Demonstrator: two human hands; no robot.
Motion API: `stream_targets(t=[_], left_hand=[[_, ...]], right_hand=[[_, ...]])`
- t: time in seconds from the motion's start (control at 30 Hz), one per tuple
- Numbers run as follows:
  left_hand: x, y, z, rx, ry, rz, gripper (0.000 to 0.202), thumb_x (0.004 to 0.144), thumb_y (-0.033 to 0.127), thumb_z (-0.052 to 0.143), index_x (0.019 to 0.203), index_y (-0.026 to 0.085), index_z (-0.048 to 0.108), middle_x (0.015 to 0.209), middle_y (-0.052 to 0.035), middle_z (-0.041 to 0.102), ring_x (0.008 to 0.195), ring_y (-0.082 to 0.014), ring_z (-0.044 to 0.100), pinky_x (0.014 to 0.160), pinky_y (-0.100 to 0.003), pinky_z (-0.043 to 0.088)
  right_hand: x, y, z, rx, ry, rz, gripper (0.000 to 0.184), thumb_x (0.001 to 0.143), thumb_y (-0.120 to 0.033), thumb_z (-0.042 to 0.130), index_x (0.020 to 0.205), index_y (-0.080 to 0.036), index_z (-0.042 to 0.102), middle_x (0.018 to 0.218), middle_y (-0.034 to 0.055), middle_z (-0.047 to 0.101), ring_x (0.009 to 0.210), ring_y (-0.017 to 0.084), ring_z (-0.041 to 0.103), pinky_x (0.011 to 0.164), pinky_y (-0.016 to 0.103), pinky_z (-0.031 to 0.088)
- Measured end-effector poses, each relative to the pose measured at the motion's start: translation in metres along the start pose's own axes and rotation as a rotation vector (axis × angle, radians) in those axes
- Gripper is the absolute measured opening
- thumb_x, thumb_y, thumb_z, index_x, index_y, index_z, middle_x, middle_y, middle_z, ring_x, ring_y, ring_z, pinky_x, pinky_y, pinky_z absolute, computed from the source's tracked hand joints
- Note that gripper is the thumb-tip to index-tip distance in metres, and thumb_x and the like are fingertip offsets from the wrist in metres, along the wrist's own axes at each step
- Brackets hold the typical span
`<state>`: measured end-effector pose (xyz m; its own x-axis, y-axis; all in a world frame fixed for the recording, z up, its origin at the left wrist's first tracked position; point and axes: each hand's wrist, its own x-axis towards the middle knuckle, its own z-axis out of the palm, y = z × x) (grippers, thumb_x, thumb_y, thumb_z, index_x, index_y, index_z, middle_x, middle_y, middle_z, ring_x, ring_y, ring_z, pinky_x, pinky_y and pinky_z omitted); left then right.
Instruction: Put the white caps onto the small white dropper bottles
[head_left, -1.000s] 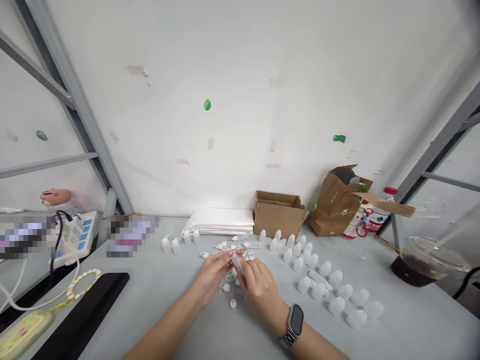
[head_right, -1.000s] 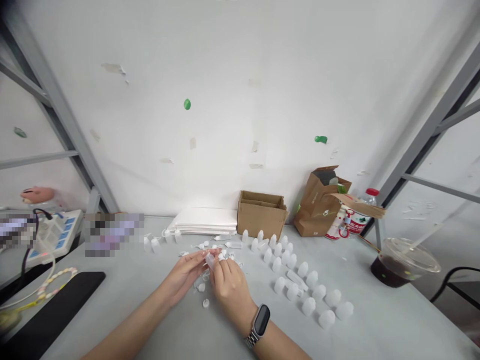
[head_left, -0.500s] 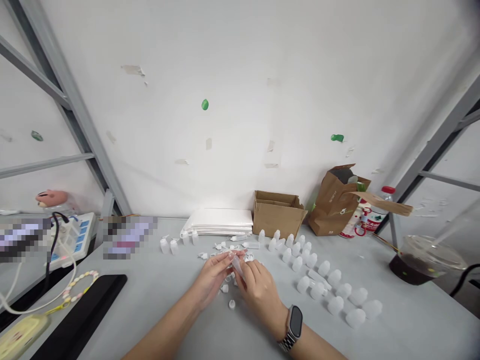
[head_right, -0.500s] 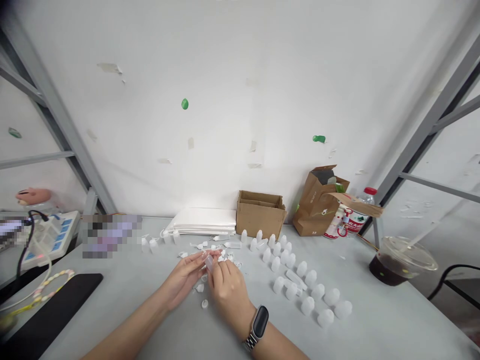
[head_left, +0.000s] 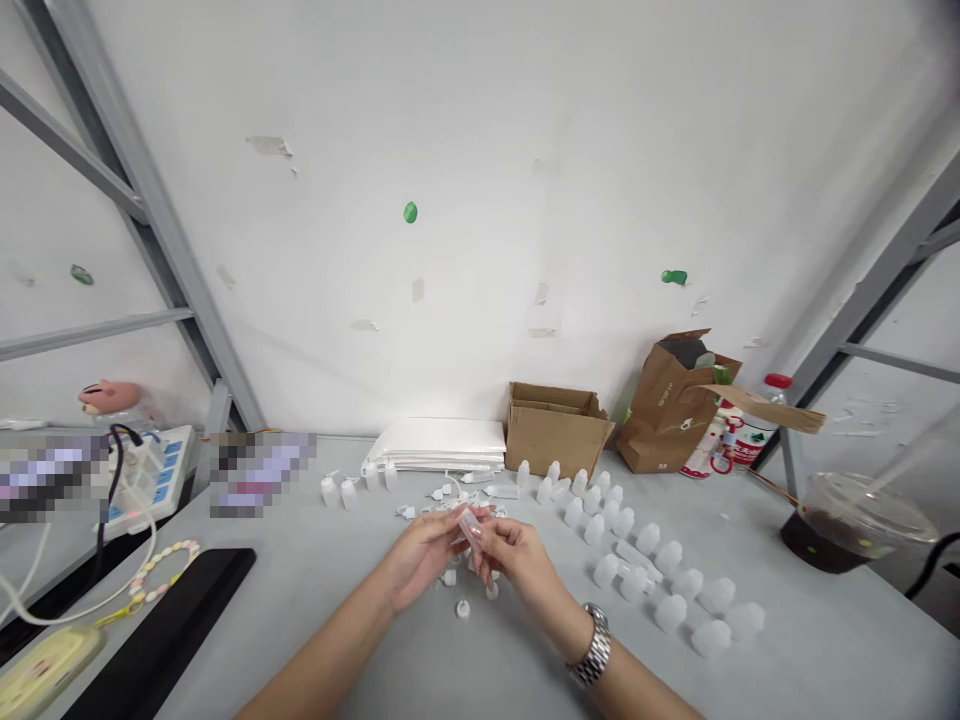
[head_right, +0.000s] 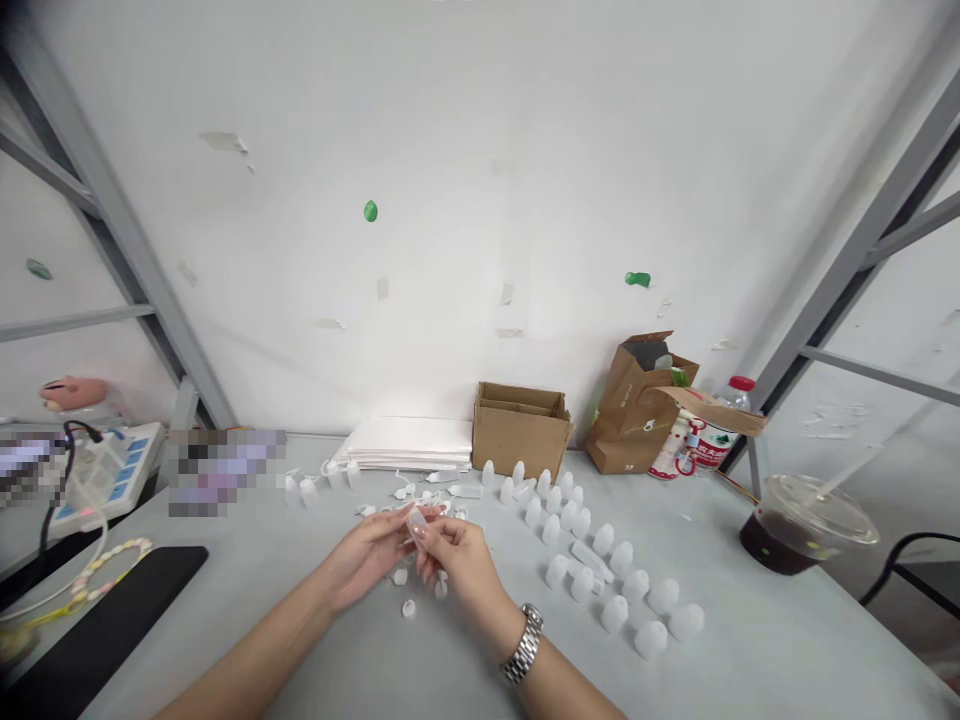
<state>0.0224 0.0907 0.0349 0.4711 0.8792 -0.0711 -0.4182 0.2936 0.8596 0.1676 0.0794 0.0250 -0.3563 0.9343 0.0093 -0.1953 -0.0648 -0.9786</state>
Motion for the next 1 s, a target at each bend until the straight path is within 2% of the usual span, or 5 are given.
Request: stream_targets(t=[0.13, 0.6, 0.73, 0.87, 1.0], left_hand=[[-0.003, 0.007, 0.002, 0.034, -0.018, -0.016, 0.029, 0.078, 0.035, 0.054, 0.091, 0.013, 0.069, 0.095, -0.0117, 0.067, 0.084, -0.0205, 0.058, 0.083, -0.031, 0.036], [-0.003, -0.001, 0.005, -0.063, 0.035, 0.002, 0.030, 0.075, 0.033, 0.058, 0.097, 0.014, 0.066, 0.094, -0.0107, 0.066, 0.070, -0.0174, 0.057, 0.073, -0.032, 0.040], [-0.003, -0.003, 0.004, -0.099, 0.011, -0.011, 0.031, 0.076, 0.033, 0.056, 0.099, 0.014, 0.065, 0.073, -0.0065, 0.064, 0.065, -0.0168, 0.056, 0.072, -0.032, 0.041], [-0.003, -0.003, 0.004, -0.120, -0.015, -0.019, 0.028, 0.075, 0.030, 0.058, 0.094, 0.013, 0.067, 0.063, -0.0044, 0.060, 0.075, -0.0193, 0.058, 0.080, -0.032, 0.040], [-0.004, -0.001, 0.005, -0.129, 0.025, -0.042, 0.026, 0.074, 0.028, 0.058, 0.094, 0.014, 0.067, 0.086, -0.0086, 0.065, 0.093, -0.0206, 0.056, 0.087, -0.031, 0.038]], right_hand=[[-0.002, -0.003, -0.001, 0.129, -0.080, 0.040, 0.041, 0.070, -0.051, 0.060, 0.058, -0.012, 0.057, 0.053, 0.0002, 0.056, 0.040, 0.007, 0.045, 0.041, 0.020, 0.033], [0.000, 0.002, -0.001, 0.077, -0.009, -0.004, 0.038, 0.069, -0.050, 0.061, 0.061, -0.013, 0.058, 0.054, 0.0000, 0.057, 0.045, 0.008, 0.047, 0.046, 0.021, 0.036], [-0.003, 0.000, -0.002, 0.227, -0.049, 0.028, 0.037, 0.072, -0.047, 0.060, 0.059, -0.012, 0.058, 0.053, 0.0005, 0.055, 0.043, 0.007, 0.044, 0.044, 0.021, 0.032], [-0.002, 0.001, -0.004, 0.428, -0.166, 0.125, 0.032, 0.072, -0.042, 0.062, 0.068, -0.010, 0.063, 0.045, -0.0027, 0.048, 0.038, 0.006, 0.035, 0.043, 0.021, 0.029], [-0.001, 0.004, -0.005, 0.536, -0.230, 0.207, 0.030, 0.073, -0.040, 0.061, 0.072, -0.010, 0.063, 0.045, -0.0029, 0.049, 0.038, 0.005, 0.034, 0.041, 0.020, 0.028]])
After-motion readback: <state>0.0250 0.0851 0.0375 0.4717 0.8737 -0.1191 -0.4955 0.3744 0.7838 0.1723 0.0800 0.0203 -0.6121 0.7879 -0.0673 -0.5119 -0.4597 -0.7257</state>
